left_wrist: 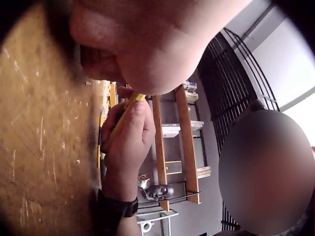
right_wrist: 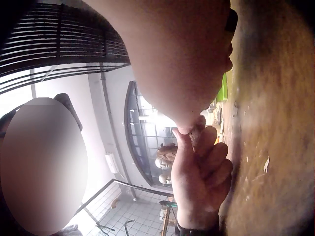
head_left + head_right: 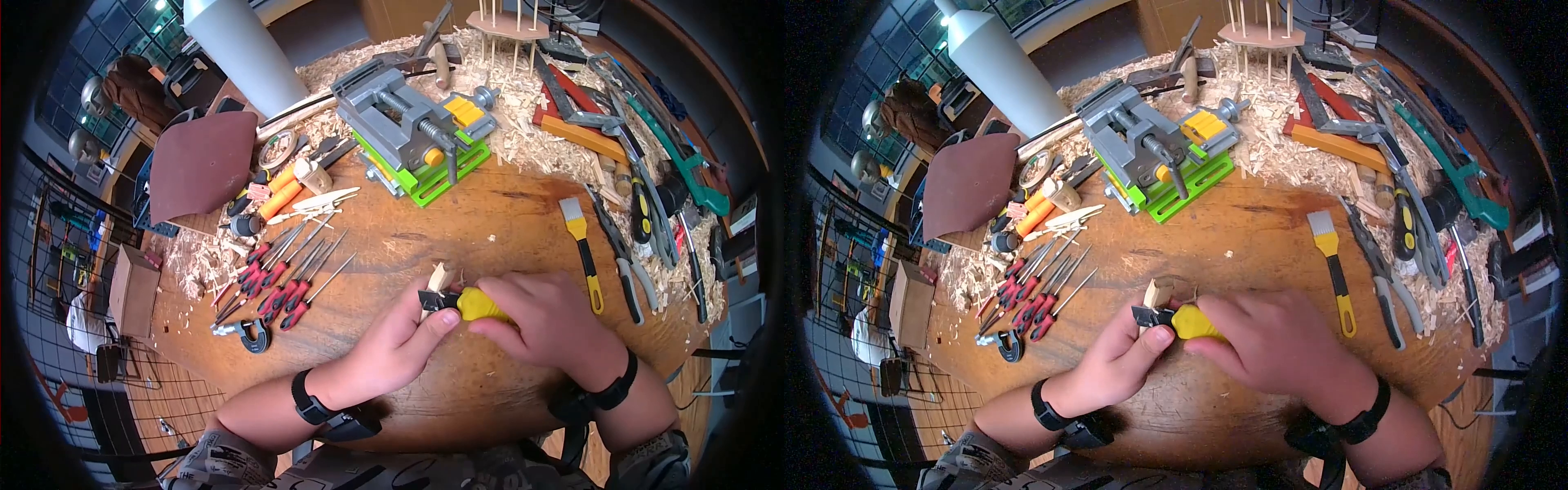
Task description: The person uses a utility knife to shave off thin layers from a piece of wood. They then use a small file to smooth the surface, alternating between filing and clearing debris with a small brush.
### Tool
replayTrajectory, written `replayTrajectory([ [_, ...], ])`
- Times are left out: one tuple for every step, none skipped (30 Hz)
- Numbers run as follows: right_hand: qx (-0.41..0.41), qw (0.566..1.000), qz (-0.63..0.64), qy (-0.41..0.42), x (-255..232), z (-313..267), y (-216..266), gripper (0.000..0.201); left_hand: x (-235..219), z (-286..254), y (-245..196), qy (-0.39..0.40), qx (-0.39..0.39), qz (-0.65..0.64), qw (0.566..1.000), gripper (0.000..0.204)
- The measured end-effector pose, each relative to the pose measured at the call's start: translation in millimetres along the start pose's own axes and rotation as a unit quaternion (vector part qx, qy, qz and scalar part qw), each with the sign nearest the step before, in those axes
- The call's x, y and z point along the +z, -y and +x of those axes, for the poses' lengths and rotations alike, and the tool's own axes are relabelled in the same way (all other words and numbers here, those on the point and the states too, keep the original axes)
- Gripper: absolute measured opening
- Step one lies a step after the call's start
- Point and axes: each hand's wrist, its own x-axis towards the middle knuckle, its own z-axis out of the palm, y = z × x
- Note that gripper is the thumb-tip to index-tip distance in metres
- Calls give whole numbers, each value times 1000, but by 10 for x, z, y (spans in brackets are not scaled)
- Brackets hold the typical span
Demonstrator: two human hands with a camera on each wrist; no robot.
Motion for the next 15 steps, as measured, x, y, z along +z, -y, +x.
replayTrajectory([
  [1, 1000, -11, -19, 7, -5, 11, 36, -8, -3, 12, -5, 11, 49, 999, 28],
  [1, 1000, -11, -19, 5, -2, 23, 36, 3, -2, 3, -5, 11, 49, 999, 28],
  [-1, 999, -19, -29, -6, 6, 40, 36, 20, 2, -17, -19, 14, 39, 999, 23],
  [-3, 999, -27, -40, -15, 15, 54, 36, 29, 6, -34, -32, 17, 31, 999, 21],
  [-4, 999, -27, -40, -21, 20, 64, 36, 27, 16, -48, -33, 18, 31, 999, 21],
  [2, 998, -42, -45, -23, 16, 75, 36, 24, 29, -59, -34, -4, 13, 999, 20],
  [9, 997, -56, -48, -23, 8, 87, 36, 23, 38, -64, -34, -27, -6, 999, 20],
  [10, 997, -56, -48, -28, 4, 100, 36, 21, 42, -57, -34, -28, -7, 999, 20],
  [17, 997, -64, -42, -33, 5, 110, 36, 11, 49, -42, -35, -41, -28, 998, 20],
  [23, 996, -73, -36, -35, 9, 119, 37, 3, 57, -37, -36, -54, -49, 997, 20],
  [21, 996, -74, -36, -30, 13, 126, 37, -1, 66, -56, -37, -52, -49, 997, 20],
  [19, 995, -84, -50, -19, 11, 133, 36, -4, 75, -87, -42, -36, -24, 998, 21],
  [18, 993, -93, -64, -7, 8, 141, 36, -8, 82, -111, -46, -21, 0, 999, 21],
  [18, 994, -93, -64, 1, 3, 150, 36, -16, 83, -123, -46, -22, 0, 999, 21],
  [21, 993, -97, -65, 7, 0, 158, 37, -28, 82, -134, -40, -40, -3, 998, 21],
])
